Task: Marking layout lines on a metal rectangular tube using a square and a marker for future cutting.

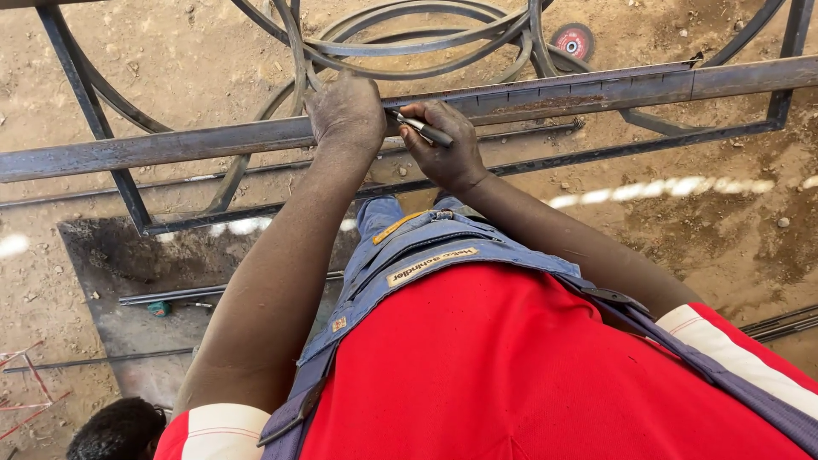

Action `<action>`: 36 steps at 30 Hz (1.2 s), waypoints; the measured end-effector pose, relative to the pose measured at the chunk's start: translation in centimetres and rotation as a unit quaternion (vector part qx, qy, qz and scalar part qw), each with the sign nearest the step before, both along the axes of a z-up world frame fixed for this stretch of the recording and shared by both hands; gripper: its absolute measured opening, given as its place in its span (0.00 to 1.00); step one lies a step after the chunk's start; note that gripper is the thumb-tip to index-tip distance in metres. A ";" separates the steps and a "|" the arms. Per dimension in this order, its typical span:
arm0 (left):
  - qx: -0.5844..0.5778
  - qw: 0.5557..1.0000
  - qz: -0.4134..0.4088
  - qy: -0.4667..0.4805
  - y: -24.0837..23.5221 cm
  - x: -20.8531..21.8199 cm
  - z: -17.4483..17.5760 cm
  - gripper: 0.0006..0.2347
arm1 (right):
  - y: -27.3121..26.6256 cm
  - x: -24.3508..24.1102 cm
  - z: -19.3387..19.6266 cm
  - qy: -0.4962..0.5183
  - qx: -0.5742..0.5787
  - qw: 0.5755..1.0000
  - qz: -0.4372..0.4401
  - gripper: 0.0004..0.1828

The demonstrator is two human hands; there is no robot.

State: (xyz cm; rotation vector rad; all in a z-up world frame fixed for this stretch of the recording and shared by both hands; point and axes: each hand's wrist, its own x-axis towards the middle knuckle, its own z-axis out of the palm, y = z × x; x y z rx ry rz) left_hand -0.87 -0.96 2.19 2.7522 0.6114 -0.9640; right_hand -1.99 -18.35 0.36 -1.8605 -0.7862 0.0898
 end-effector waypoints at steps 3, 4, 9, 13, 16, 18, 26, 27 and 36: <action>0.002 1.000 0.006 0.010 -0.1 0.1 0.3 0.15 | -0.1 0.0 -0.3 -0.004 -0.009 1.000 -0.001 0.08; 0.002 1.000 0.006 0.011 0.0 -0.1 -0.4 0.15 | -0.1 -0.1 -0.3 -0.003 -0.009 1.000 0.000 0.08; 0.015 0.999 -0.016 -0.030 0.2 -0.2 -1.4 0.14 | 0.0 0.2 -0.4 -0.006 -0.028 1.000 -0.003 0.07; 0.022 0.999 -0.019 -0.034 0.1 -0.3 -1.6 0.13 | -0.2 0.3 -1.1 -0.008 -0.048 0.999 -0.003 0.06; 0.024 0.999 -0.021 -0.036 0.4 -0.7 -1.5 0.02 | 0.0 0.1 -1.4 0.003 -0.073 0.997 -0.028 0.07; -0.015 0.997 0.034 -0.069 0.5 -0.7 -2.1 0.15 | -0.4 0.3 -1.0 0.104 0.028 0.993 -0.055 0.09; -0.003 0.998 -0.017 -0.055 0.1 -1.9 1.4 0.14 | -6.4 -0.5 1.0 0.172 0.055 0.980 -0.083 0.09; 0.001 0.998 -0.015 -0.055 0.0 -1.8 1.7 0.13 | -7.5 -0.5 1.1 0.212 0.067 0.970 -0.095 0.10; 0.052 0.992 -0.016 -0.118 2.0 -2.6 -4.2 0.11 | -16.9 0.0 2.3 0.252 0.072 0.953 -0.153 0.10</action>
